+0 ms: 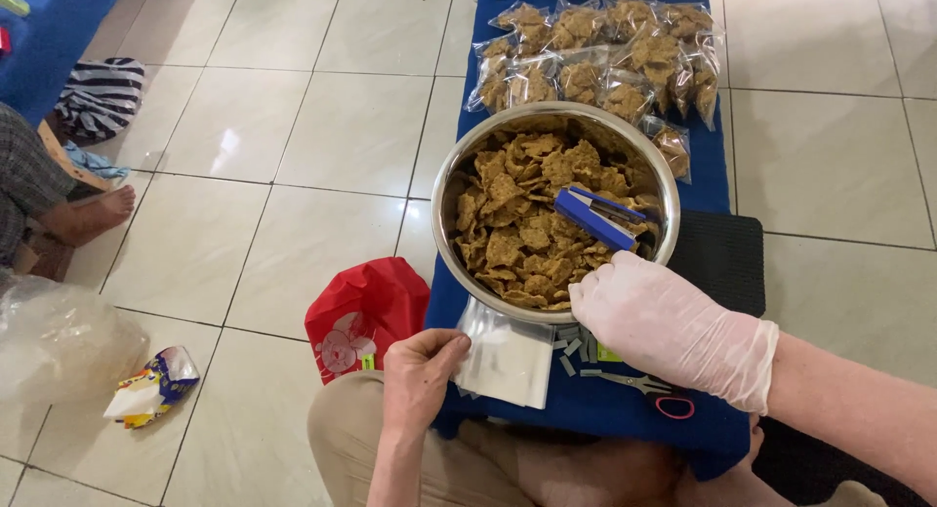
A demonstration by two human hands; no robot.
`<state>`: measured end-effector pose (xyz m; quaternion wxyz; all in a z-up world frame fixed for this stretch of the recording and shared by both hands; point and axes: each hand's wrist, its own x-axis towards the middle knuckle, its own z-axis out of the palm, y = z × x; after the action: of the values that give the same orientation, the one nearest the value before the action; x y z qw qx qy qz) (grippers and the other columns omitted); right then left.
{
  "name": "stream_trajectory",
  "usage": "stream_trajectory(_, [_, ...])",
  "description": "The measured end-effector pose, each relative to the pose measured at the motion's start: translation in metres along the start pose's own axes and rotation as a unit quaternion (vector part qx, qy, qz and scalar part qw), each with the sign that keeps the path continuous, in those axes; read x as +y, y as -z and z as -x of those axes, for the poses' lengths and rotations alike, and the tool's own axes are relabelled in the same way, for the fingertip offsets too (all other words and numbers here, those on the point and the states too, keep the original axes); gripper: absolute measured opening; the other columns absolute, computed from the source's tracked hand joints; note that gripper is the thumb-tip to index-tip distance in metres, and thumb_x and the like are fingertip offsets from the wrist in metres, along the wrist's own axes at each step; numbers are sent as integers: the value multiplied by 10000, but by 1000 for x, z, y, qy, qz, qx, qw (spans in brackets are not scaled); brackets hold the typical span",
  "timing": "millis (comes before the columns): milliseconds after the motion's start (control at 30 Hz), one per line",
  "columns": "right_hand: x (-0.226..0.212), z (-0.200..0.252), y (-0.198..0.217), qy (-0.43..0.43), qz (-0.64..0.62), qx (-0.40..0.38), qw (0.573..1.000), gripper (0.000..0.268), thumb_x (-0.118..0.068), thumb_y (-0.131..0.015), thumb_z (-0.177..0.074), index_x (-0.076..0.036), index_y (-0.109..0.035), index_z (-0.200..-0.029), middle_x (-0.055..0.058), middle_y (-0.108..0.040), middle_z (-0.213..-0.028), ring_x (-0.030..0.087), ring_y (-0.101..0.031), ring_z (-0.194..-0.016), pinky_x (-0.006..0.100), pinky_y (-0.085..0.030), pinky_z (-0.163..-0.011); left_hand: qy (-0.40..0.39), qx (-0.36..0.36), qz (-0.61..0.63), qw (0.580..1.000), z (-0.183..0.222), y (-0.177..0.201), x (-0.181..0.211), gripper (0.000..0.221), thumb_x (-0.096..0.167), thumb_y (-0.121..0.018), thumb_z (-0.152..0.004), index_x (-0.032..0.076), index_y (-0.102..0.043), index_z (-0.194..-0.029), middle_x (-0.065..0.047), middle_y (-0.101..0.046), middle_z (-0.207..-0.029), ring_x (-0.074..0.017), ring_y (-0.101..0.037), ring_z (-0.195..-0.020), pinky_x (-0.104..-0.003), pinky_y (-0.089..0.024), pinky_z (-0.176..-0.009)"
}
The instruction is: Manually filling small plastic bags with fried snacks from a large bowl and weighing them on a digital scale for portion control.
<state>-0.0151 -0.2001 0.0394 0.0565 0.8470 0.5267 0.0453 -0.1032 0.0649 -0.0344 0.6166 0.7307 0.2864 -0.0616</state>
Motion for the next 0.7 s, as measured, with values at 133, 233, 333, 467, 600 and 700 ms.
stream_trajectory(133, [1,0,2,-4,-29,-1,1000,131,-180,-616,-844,-84,-645,-927,100,-674,-865,286,-656,-759,404,-523,-757,19,-15,-9,1000,0,-4,0,265,15,-790,-825,-39,-785,-1085,-110,-781,-813,-149,-661,-658,-251,-568,-612])
stream_trajectory(233, [0,0,2,-6,-27,7,1000,136,-190,-601,-851,-86,-643,-928,105,-676,-870,297,-654,-772,408,-518,-761,-45,0,-55,997,1,-6,-3,85,19,-823,-804,13,-739,-817,-38,-697,-665,-110,-548,-559,-236,-444,-524])
stream_trajectory(333, [0,0,4,-4,-19,11,1000,154,-192,-602,-850,-77,-644,-943,104,-678,-868,288,-657,-761,401,-519,-770,-53,16,-95,994,0,-8,-1,58,74,-807,-797,22,-822,-820,-14,-682,-644,-105,-538,-575,-224,-455,-548])
stream_trajectory(467, [0,-1,5,-2,-21,3,1000,128,-187,-599,-860,-86,-641,-928,101,-678,-870,283,-659,-754,400,-518,-770,-146,31,-235,960,-7,-7,-7,133,180,-787,-830,94,-847,-912,12,-709,-817,-133,-612,-610,-261,-513,-571])
stream_trajectory(600, [2,-1,5,3,-25,7,1000,116,-181,-601,-851,-92,-642,-912,102,-677,-868,283,-656,-753,397,-519,-765,-54,17,-264,963,-2,-6,6,426,189,-788,-801,109,-756,-1219,-29,-798,-799,-143,-673,-621,-258,-547,-605])
stream_trajectory(700, [1,0,6,4,-15,16,1000,133,-189,-591,-864,-86,-644,-929,105,-676,-879,285,-655,-754,398,-509,-764,-78,22,-257,963,-4,-1,0,538,174,-786,-809,79,-677,-1327,-50,-839,-878,-145,-738,-645,-261,-579,-597])
